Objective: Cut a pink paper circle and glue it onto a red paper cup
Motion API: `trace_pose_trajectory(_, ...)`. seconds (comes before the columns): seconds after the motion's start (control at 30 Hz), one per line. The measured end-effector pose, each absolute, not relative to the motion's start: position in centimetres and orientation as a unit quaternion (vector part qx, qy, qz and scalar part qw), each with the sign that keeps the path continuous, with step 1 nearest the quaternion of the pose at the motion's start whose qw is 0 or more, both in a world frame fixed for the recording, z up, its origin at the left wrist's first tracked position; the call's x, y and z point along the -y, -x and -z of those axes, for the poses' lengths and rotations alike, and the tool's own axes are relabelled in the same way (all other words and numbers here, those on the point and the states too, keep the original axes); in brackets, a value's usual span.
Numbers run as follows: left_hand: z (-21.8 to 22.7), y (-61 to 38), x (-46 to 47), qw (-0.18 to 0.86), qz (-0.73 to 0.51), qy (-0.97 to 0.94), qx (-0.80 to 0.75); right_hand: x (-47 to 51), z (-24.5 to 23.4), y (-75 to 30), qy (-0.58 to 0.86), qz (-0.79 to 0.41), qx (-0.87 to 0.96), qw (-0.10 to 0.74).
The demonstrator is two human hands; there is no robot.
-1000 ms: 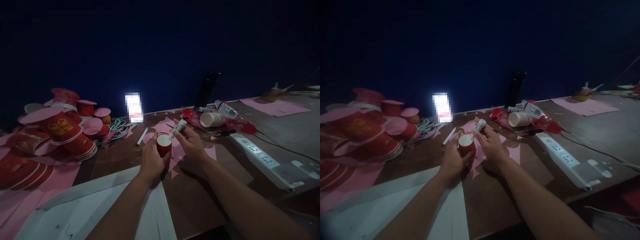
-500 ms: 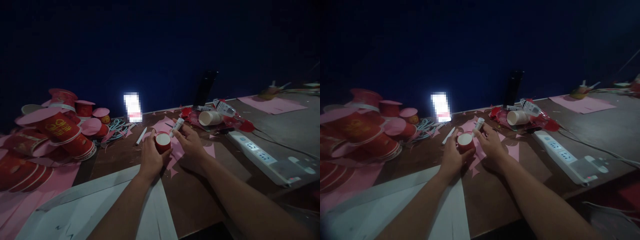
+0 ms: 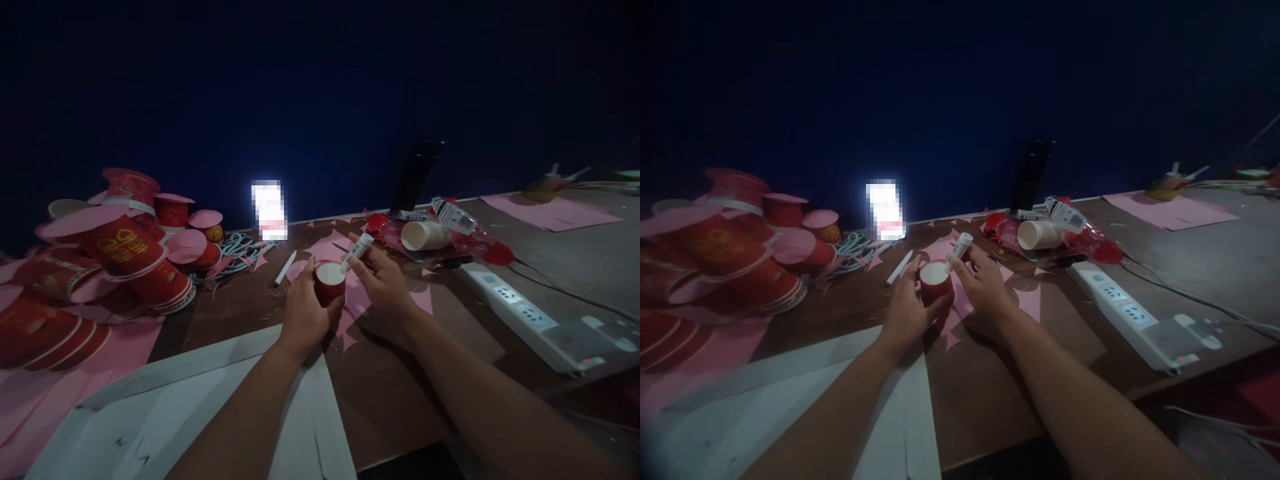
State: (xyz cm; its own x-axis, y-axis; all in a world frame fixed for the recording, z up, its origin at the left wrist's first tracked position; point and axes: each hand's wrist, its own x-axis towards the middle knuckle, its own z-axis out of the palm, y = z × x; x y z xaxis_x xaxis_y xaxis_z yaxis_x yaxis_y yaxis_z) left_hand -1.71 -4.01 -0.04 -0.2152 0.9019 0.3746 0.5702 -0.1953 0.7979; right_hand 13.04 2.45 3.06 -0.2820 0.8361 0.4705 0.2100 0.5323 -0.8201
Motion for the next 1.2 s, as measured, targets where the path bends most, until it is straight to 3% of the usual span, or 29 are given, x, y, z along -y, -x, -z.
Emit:
trace_pose_trajectory(0.1, 0.1, 1.8, 4.0, 0.16, -0.472, -0.614, -0.612, -2.8, -2.7, -13.0, 0.366, -0.383, 0.684, 0.502)
trace_pose_trajectory(0.23, -0.1, 1.7, 4.1, 0.134, -0.459, -0.617, -0.625, -3.5, -2.4, -12.9, 0.364, -0.546, 0.533, 0.534)
trace_pose_trajectory(0.4, 0.0, 1.7, 4.1, 0.117, -0.444, -0.623, -0.633, -3.7, -2.5, -13.2, 0.355, -0.635, 0.454, 0.514)
trace_pose_trajectory(0.77, 0.3, 1.8, 3.7, 0.101, -0.453, -0.62, -0.633, -3.5, -2.5, -13.1, 0.289, -0.725, 0.384, 0.493)
trace_pose_trajectory(1.2, -0.2, 1.9, 4.1, 0.167, -0.457, -0.623, -0.612, -3.2, -2.7, -13.2, 0.287, -0.675, 0.476, 0.486)
